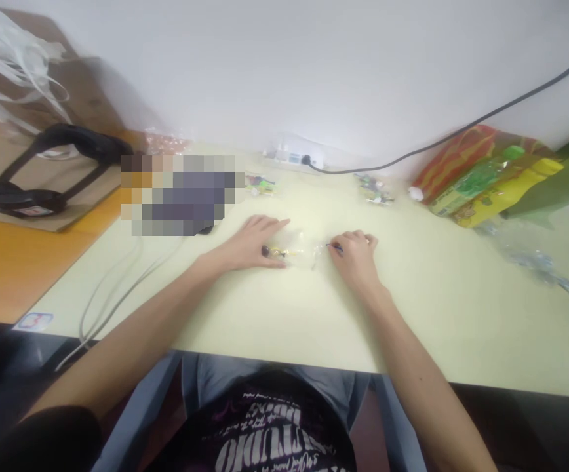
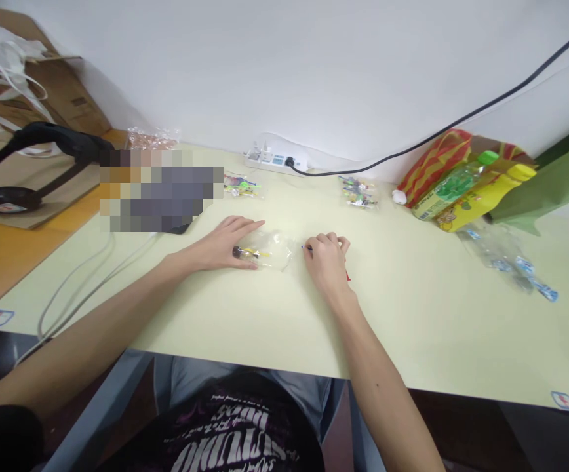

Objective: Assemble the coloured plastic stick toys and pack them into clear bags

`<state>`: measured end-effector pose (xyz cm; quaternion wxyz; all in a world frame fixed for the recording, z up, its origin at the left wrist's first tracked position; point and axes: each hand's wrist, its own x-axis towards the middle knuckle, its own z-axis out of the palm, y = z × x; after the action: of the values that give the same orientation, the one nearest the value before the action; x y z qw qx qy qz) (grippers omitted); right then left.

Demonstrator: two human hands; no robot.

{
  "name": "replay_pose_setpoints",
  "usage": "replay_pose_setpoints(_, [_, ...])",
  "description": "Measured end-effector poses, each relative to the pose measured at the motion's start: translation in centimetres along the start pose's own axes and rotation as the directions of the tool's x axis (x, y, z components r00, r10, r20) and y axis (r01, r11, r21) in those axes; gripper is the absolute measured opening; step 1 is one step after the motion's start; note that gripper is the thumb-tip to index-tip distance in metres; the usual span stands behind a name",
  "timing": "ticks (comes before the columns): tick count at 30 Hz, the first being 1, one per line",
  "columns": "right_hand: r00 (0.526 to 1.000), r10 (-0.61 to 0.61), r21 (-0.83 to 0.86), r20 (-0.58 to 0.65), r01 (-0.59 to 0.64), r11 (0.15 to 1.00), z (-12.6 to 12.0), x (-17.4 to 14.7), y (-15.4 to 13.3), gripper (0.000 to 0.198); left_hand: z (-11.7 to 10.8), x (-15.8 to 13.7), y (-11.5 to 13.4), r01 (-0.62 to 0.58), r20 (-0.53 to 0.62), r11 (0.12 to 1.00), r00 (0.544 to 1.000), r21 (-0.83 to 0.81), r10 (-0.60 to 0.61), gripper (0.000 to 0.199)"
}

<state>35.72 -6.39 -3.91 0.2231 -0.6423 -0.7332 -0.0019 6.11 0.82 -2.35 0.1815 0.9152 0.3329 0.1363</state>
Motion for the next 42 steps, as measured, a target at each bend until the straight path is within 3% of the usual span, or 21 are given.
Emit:
replay_pose_setpoints(4, [1.0,0.021,0.058,-0.014,-0.02,0.998,-0.3,0.0,-0.5,0.018,0.0,0.0,0.0,-0.001,0.001,1.0,1.0,0.01,0.001,0.105])
replay_pose_setpoints(9, [0.983,0.135,0.304,-0.124,-0.091,0.948,-1.6,0.0,-1.1,0.014,0.1,0.0,0.0,0.008,0.006,1.0,1.0,0.002,-0.008,0.106])
replay_pose_setpoints(15, [0.934,0.269,0.67,-0.236,-0.044,0.741,-2.6,0.2,-1.7,0.024,0.0,0.1,0.0,0.01,0.013,1.0,1.0,0.001,-0.01,0.105])
replay_pose_setpoints(22, [0.844,0.467,0.838,-0.263,-0.039,0.544,-1.8,0.5,-1.6,0.024,0.1,0.1,-0.2,0.004,0.005,1.0,1.0,0.007,-0.004,0.106])
replay_pose_setpoints(25, [0.817,0.524,0.907,-0.24,-0.004,0.422,-1.7,0.7,-1.2,0.026,0.1,0.0,-0.2,0.001,0.007,1.0,1.0,0.007,-0.001,0.105])
replay_pose_setpoints(29, [0.816,0.565,0.968,-0.122,-0.028,0.25,-1.9,0.8,-0.9,0.029,0.1,0.0,-0.1,0.003,0.013,1.0,1.0,0.013,-0.003,0.105])
replay_pose_setpoints(34, [0.816,0.575,0.977,-0.056,-0.074,0.2,-2.3,0.8,-1.0,0.028,0.1,0.1,-0.1,0.003,0.01,1.0,1.0,0.012,-0.003,0.105])
replay_pose_setpoints(40, [0.899,0.434,0.991,0.048,-0.098,0.094,-2.4,1.1,-1.0,0.017,0.1,0.0,-0.1,0.0,0.002,1.0,1.0,0.005,0.0,0.105])
replay_pose_setpoints(42, [0.927,0.367,0.991,0.079,-0.113,0.072,-2.4,1.2,-1.0,0.024,0.1,0.0,-0.1,0.001,0.003,1.0,1.0,0.009,-0.001,0.105])
